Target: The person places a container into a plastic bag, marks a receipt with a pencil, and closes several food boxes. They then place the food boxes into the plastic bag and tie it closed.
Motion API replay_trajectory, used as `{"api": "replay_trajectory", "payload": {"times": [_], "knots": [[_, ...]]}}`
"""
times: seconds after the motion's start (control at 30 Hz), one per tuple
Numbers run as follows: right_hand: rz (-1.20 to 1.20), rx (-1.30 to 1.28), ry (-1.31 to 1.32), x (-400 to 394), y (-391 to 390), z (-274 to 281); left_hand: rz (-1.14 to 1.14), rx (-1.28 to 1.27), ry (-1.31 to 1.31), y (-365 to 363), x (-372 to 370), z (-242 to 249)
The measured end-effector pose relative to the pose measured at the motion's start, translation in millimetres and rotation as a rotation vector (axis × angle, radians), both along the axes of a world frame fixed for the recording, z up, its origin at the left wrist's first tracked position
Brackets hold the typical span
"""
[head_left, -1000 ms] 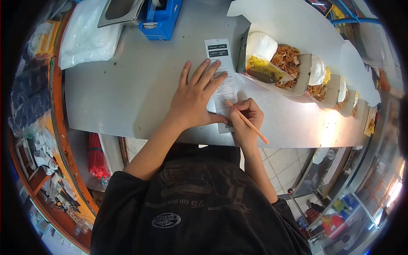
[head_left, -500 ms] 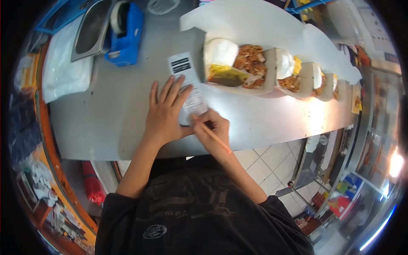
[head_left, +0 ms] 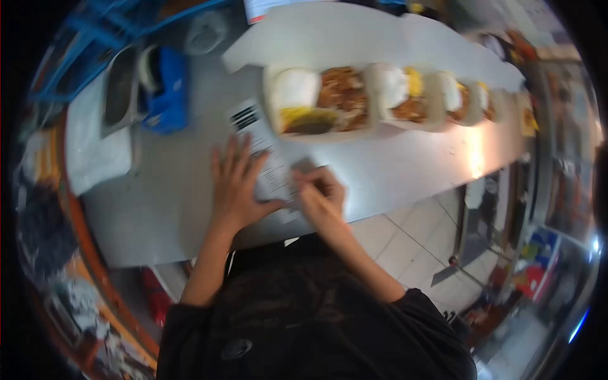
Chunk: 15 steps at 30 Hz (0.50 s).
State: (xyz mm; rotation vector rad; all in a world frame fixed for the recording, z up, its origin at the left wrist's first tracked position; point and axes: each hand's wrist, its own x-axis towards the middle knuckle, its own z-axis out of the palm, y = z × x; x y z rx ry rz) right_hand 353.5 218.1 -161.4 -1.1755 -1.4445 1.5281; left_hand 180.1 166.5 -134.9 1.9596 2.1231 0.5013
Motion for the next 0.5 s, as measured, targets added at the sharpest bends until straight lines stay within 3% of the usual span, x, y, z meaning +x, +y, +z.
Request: {"api": "replay_trajectory", "payload": {"times": [0.07, 0.27, 0.4, 0.5], "knots": [[-0.057, -0.15, 0.035, -4, 6, 25, 0.017, -0.041, -0.05, -1, -1, 4], [0.122, -0.117, 0.001, -17, 3, 30, 0.042, -0.001, -0.096, 0, 0, 4], [0.099, -0.043, -0.054, -15, 2, 24, 0.039, 0.006, -0.097, -2, -1, 5], [0.134, -0.072, 0.045, -15, -1, 26, 0.052, -0.046, -0.076, -2, -1, 4]]}}
